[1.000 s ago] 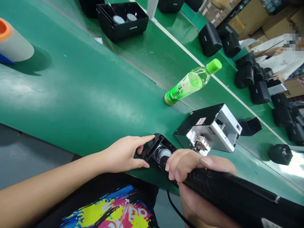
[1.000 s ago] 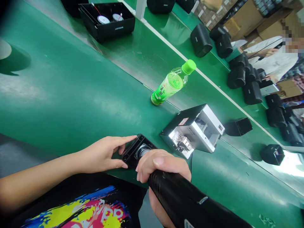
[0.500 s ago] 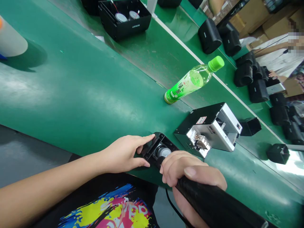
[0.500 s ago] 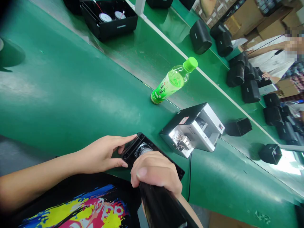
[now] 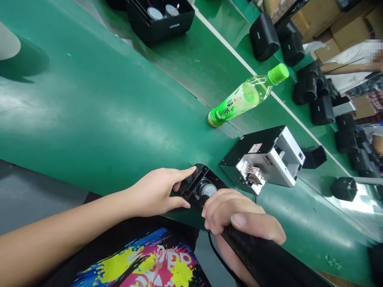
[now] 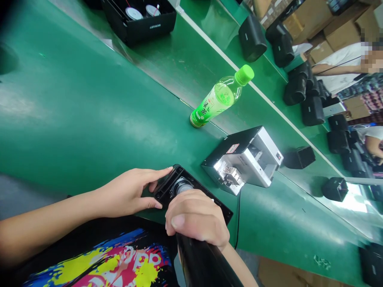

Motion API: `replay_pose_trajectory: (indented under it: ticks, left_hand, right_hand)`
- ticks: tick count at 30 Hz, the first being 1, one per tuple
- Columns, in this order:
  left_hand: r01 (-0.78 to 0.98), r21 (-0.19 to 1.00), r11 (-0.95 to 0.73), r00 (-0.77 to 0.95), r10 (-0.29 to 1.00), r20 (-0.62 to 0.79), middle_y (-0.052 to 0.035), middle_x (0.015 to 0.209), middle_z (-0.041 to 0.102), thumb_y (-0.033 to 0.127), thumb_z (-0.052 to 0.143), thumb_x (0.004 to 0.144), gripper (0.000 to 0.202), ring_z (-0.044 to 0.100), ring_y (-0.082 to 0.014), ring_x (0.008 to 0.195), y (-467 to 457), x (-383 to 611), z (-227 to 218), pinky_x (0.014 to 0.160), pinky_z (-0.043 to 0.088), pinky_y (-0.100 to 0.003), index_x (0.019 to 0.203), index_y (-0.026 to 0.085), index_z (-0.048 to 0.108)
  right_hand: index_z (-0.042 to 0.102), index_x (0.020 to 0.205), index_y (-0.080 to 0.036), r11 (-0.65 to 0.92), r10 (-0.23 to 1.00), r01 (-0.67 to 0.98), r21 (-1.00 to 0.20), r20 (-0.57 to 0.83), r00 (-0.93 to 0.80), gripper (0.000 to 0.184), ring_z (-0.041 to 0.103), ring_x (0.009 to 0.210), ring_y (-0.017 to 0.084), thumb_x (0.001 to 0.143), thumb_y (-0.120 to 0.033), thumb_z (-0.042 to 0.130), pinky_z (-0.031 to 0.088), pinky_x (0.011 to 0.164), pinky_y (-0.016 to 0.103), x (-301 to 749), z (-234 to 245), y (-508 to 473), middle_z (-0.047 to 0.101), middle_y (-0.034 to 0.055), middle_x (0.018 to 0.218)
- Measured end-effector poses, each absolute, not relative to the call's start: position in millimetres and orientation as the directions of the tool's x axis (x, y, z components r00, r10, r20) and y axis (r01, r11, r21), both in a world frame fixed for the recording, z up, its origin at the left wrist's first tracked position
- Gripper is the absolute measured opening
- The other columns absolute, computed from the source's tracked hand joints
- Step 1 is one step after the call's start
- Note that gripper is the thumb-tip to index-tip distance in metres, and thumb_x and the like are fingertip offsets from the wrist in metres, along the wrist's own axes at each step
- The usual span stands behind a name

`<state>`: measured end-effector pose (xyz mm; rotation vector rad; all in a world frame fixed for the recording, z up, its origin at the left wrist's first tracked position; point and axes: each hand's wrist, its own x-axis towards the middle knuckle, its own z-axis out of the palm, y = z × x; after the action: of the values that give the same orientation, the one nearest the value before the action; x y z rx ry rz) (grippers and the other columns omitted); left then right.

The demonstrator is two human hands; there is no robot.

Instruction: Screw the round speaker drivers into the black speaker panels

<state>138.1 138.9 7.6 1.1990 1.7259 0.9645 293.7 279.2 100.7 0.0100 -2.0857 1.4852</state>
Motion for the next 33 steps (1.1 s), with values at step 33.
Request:
replay_pose_trajectory:
  ticks: [33]
  left_hand:
    - [0.011, 0.930, 0.367, -0.153, 0.920, -0.361, 0.0070, 0.087, 0.063, 0.048, 0.092, 0.082, 0.104, 0.053, -0.0124, 0.069, 137.5, 120.8, 14.1, 0.066, 0.047, -0.027, 0.173, 0.028, 0.045]
  right_hand:
    - [0.081, 0.121, -0.029, 0.283, 0.605, -0.385, -0.878, 0.475, -0.639, 0.025, 0.071, 0.064, 0.019, 0.106, -0.021, 0.063, 0.063, 0.064, 0.038, 292.6, 78.8, 255.1, 0.076, -0.0014, 0.074]
